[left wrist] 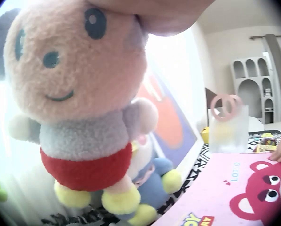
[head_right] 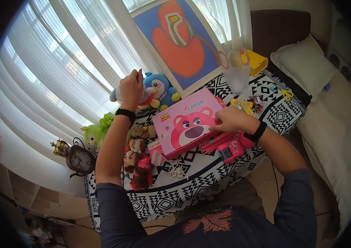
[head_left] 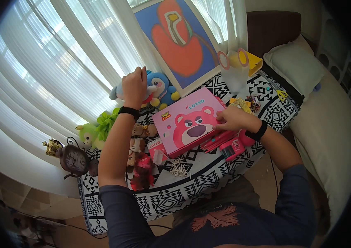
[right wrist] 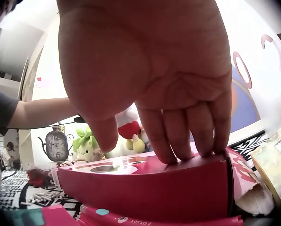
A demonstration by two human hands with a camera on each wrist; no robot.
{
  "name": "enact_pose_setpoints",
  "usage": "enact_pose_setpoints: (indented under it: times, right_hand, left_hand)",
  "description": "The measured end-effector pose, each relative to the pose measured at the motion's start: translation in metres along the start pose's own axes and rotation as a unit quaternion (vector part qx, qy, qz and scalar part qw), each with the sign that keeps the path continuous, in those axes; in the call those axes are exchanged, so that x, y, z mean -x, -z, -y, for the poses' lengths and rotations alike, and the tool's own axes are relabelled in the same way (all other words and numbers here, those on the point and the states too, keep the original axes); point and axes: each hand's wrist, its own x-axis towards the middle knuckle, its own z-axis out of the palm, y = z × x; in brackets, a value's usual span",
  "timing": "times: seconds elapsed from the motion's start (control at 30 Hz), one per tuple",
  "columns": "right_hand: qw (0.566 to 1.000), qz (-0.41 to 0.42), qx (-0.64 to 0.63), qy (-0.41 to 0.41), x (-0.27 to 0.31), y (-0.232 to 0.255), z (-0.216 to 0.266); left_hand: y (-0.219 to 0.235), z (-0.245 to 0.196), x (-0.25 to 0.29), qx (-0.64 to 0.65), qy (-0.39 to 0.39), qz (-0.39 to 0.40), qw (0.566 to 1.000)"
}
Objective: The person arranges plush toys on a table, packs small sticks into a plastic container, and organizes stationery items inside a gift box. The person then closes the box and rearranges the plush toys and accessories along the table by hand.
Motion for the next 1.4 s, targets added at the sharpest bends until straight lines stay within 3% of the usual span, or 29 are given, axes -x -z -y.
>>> enact_pose_setpoints:
  times: [0.07,0.1,0.13,0.2,0.27,0.3,0.33,0.37,0.4,0.47,0.6,0.73,0.77,0.83,0.87,0.93,0.97,1.07,1.1,1.17,1.2,1.27,1.33,1.4]
  right_hand:
    - [1.0,-0.003,-0.027,-0.014,-0.001,0.006,0.0]
    - [0.998,-0.023,-0.058,-0.016,-0.003,0.005,-0.003]
    - [0.995,-0.043,-0.087,-0.015,-0.007,0.006,-0.006]
    - [0.989,-0.09,-0.117,-0.027,-0.013,0.006,-0.003]
    - [0.98,-0.134,-0.146,-0.037,-0.028,0.007,-0.004]
    - [0.979,-0.138,-0.146,0.022,-0.041,0.005,-0.008]
    - [0.976,-0.14,-0.146,0.081,-0.054,0.003,-0.009]
    - [0.976,-0.138,-0.146,0.088,-0.067,0.005,-0.005]
    - [0.976,-0.12,-0.141,0.115,-0.084,0.007,0.001]
    - [0.974,-0.102,-0.134,0.152,-0.121,0.013,0.016]
    - [0.956,-0.043,-0.245,0.154,-0.203,0.029,0.053]
    - [0.906,0.047,-0.387,0.164,-0.274,0.039,0.088]
    - [0.948,-0.005,-0.256,0.186,-0.295,0.041,0.091]
    - [0.977,-0.069,-0.049,0.194,-0.329,0.037,0.095]
    - [0.976,-0.064,-0.05,0.2,-0.33,0.038,0.1]
    - [0.992,0.0,0.006,0.122,-0.328,0.042,0.104]
    - [0.987,-0.042,0.032,0.151,-0.326,0.039,0.101]
    - [0.984,-0.034,0.106,0.137,-0.323,0.033,0.107]
    - [0.985,-0.035,0.106,0.132,-0.311,0.033,0.107]
    - [0.965,-0.142,0.184,0.124,-0.265,0.045,0.123]
    - [0.966,-0.141,0.183,0.121,-0.263,0.042,0.114]
    - [0.984,-0.066,0.029,0.163,-0.258,0.041,0.095]
    - [0.986,-0.088,-0.008,0.145,-0.238,0.044,0.09]
    - [0.986,-0.106,-0.041,0.125,-0.206,0.051,0.085]
  left_hand:
    - [0.021,-0.048,0.016,-0.001,-0.057,-0.011,0.998]
    - [0.023,-0.069,0.035,0.022,-0.072,0.015,0.997]
    - [0.026,-0.089,0.058,0.05,-0.055,0.09,0.993]
    - [0.05,-0.128,0.096,0.146,-0.065,0.143,0.977]
    - [0.075,-0.144,0.12,0.079,-0.102,0.139,0.982]
    - [0.079,-0.144,0.127,0.075,-0.098,0.136,0.983]
    - [0.084,-0.142,0.133,0.059,-0.055,0.197,0.977]
    - [0.089,-0.139,0.141,0.044,-0.01,0.258,0.965]
    - [0.092,-0.134,0.15,0.038,-0.004,0.257,0.966]
    - [0.101,-0.119,0.161,0.146,0.043,0.251,0.956]
    - [0.163,-0.111,0.182,0.125,0.049,0.221,0.966]
    - [0.219,-0.086,0.208,0.102,0.093,0.238,0.961]
    - [0.226,-0.074,0.211,0.099,0.107,0.231,0.962]
    - [0.236,-0.051,0.215,0.113,0.166,0.217,0.955]
    - [0.235,-0.035,0.215,0.109,0.173,0.217,0.955]
    - [0.227,0.0,0.22,0.082,0.253,0.196,0.944]
    - [0.223,0.017,0.221,0.081,0.252,0.198,0.944]
    - [0.203,0.065,0.214,0.068,0.248,0.159,0.953]
    - [0.196,0.078,0.21,0.002,0.223,0.16,0.962]
    - [0.18,0.099,0.198,-0.063,0.196,0.163,0.965]
    - [0.172,0.107,0.188,-0.103,0.174,0.176,0.963]
    - [0.157,0.129,0.181,-0.145,0.145,0.187,0.961]
    - [0.134,0.153,0.181,0.036,0.253,0.327,0.91]
    - [0.118,0.155,0.187,0.013,0.265,0.334,0.905]
